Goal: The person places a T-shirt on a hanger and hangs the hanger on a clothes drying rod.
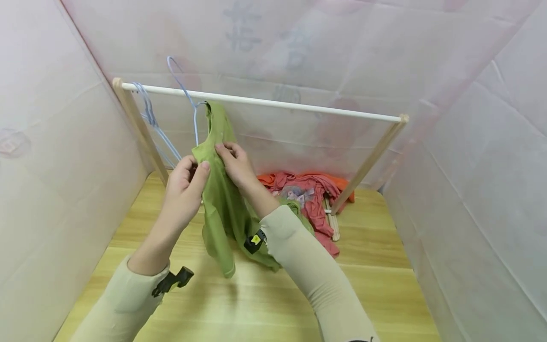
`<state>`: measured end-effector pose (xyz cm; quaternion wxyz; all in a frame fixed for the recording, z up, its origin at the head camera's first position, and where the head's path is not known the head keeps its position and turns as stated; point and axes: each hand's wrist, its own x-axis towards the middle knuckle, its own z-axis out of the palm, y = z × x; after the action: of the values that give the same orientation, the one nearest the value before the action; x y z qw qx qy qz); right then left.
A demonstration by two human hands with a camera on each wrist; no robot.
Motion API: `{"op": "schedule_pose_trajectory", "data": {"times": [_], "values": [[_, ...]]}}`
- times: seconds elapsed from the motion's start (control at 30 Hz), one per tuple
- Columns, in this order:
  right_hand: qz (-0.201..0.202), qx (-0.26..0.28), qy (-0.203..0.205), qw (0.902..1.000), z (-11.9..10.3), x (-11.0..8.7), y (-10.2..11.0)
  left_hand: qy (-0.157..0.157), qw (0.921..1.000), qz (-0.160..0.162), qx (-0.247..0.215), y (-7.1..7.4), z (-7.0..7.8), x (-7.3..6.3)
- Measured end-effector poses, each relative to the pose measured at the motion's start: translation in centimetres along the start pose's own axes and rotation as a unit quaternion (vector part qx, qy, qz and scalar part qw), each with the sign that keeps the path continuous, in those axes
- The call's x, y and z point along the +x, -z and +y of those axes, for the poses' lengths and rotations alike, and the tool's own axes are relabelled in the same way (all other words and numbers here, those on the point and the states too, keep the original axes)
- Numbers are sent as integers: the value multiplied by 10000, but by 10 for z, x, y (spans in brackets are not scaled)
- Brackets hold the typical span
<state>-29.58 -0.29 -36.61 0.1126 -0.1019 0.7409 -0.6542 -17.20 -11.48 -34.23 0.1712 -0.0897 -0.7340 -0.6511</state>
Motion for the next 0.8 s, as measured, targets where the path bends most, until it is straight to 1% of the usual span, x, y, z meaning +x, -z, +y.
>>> {"op": "schedule_pose_trajectory", "data": {"times": [0.1, 0.23, 0.33, 0.4, 0.47, 0.57, 0.63, 0.8], "values": [[-127, 142, -47, 9998, 7, -2, -6, 117, 9997, -7, -199, -1, -7, -1], [-571, 188, -7, 9982, 14, -6, -17, 290, 9991, 20, -308, 3, -15, -5], [-824, 154, -33, 9965, 19, -9, -25, 388, 9992, 98, -65, 10, -20, -8], [-900, 105, -100, 9958, 23, -11, -30, 337, 9992, 146, 144, 15, -24, -11], [-963, 66, -123, 9953, 26, -12, -36, 373, 9983, 225, 386, 18, -27, -14], [-1030, 29, -125, 9946, 29, -14, -45, 458, 9967, 345, 570, 23, -32, -21], [-1053, 3, -136, 9943, 29, -14, -51, 575, 9955, 381, 643, 27, -34, -25], [-1088, -290, -236, 9934, 31, -15, -63, 492, 9949, 457, 752, 35, -37, -31]]}}
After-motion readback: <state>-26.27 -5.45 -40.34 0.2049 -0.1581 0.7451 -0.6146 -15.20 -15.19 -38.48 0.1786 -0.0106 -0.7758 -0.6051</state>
